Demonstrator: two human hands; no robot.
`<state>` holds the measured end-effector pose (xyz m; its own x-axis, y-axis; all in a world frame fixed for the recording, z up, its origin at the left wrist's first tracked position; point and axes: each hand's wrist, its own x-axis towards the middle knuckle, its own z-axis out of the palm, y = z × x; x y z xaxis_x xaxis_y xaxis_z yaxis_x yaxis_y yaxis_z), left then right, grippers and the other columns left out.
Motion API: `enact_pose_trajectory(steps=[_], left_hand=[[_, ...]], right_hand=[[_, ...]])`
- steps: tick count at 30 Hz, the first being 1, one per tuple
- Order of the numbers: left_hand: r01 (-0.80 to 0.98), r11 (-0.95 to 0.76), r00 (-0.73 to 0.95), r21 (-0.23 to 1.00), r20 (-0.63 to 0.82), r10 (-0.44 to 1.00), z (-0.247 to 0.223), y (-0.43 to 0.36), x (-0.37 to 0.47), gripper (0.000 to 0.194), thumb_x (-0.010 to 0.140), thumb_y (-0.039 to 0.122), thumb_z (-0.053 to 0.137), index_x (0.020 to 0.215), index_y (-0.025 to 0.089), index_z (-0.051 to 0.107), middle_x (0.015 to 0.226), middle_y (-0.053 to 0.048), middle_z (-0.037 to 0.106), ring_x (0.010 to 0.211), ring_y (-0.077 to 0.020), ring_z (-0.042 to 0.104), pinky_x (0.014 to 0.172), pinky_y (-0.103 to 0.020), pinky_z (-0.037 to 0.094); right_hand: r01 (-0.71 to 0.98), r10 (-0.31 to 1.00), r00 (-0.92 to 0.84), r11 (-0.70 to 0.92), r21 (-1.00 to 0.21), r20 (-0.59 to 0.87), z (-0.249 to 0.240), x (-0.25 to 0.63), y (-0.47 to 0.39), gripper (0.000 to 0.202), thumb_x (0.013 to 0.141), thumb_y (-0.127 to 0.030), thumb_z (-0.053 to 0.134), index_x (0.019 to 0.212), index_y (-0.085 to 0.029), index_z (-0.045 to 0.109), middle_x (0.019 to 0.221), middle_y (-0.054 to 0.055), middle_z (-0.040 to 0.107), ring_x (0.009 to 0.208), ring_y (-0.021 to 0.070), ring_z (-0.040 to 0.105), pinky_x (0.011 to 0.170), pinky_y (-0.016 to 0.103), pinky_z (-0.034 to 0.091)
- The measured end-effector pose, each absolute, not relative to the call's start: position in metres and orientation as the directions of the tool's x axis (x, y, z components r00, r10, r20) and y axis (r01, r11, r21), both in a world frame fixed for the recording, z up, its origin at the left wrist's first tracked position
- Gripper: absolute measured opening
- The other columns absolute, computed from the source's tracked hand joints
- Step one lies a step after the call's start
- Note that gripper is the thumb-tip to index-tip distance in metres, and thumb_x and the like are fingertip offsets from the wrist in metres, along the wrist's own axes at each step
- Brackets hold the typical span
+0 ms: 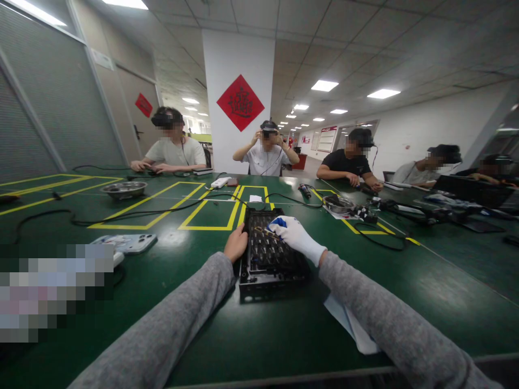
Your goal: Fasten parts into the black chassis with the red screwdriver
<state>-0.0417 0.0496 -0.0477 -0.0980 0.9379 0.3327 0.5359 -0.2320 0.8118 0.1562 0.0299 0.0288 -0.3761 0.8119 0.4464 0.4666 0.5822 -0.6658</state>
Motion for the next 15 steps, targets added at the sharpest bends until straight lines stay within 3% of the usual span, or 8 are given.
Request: enact_pose_trajectory(steps=[3, 6, 12, 15], left_hand=[[0.503, -0.188, -0.117, 0.844, 0.283, 0.952, -0.044, 0.051, -0.044, 0.049, 0.072, 0.016, 0.038, 0.118, 0.014, 0.053, 0.127, -0.007, 0.051, 0.122, -0.0239, 0.041, 0.103, -0.036, 0.030], [0.478, -0.158, -0.105, 0.864, 0.234, 0.966, -0.043, 0.055, -0.047, 0.053, 0.069, 0.016, 0.041, 0.121, 0.014, 0.050, 0.125, -0.008, 0.052, 0.117, -0.0243, 0.046, 0.100, -0.036, 0.034], [0.506, -0.186, -0.095, 0.842, 0.269, 0.958, -0.048, 0.058, -0.046, 0.056, 0.067, 0.015, 0.045, 0.123, 0.015, 0.048, 0.129, -0.007, 0.049, 0.121, -0.0232, 0.042, 0.103, -0.034, 0.029], [0.541, -0.198, -0.079, 0.817, 0.285, 0.955, -0.047, 0.055, -0.046, 0.055, 0.069, 0.015, 0.045, 0.124, 0.014, 0.048, 0.133, -0.009, 0.045, 0.122, -0.0236, 0.040, 0.104, -0.034, 0.028]], right_hand=[[0.323, 0.825, -0.452, 0.505, -0.800, 0.339, 0.020, 0.158, 0.013, 0.029, 0.075, -0.042, 0.053, 0.075, -0.013, 0.060, 0.064, -0.001, 0.057, 0.057, 0.0089, 0.047, 0.056, 0.022, 0.038], [0.236, 0.757, -0.596, 0.482, -0.844, 0.267, 0.015, 0.159, 0.001, 0.026, 0.072, -0.038, 0.058, 0.079, -0.013, 0.061, 0.071, 0.000, 0.060, 0.062, 0.0095, 0.051, 0.059, 0.022, 0.041], [0.245, 0.697, -0.695, 0.461, -0.853, 0.177, 0.015, 0.161, -0.012, 0.026, 0.067, -0.035, 0.065, 0.084, -0.014, 0.062, 0.073, 0.001, 0.063, 0.064, 0.0110, 0.055, 0.063, 0.025, 0.045], [0.275, 0.625, -0.756, 0.570, -0.774, 0.192, 0.020, 0.164, -0.016, 0.022, 0.067, -0.034, 0.065, 0.080, -0.015, 0.065, 0.075, 0.002, 0.064, 0.067, 0.0124, 0.057, 0.064, 0.025, 0.046]])
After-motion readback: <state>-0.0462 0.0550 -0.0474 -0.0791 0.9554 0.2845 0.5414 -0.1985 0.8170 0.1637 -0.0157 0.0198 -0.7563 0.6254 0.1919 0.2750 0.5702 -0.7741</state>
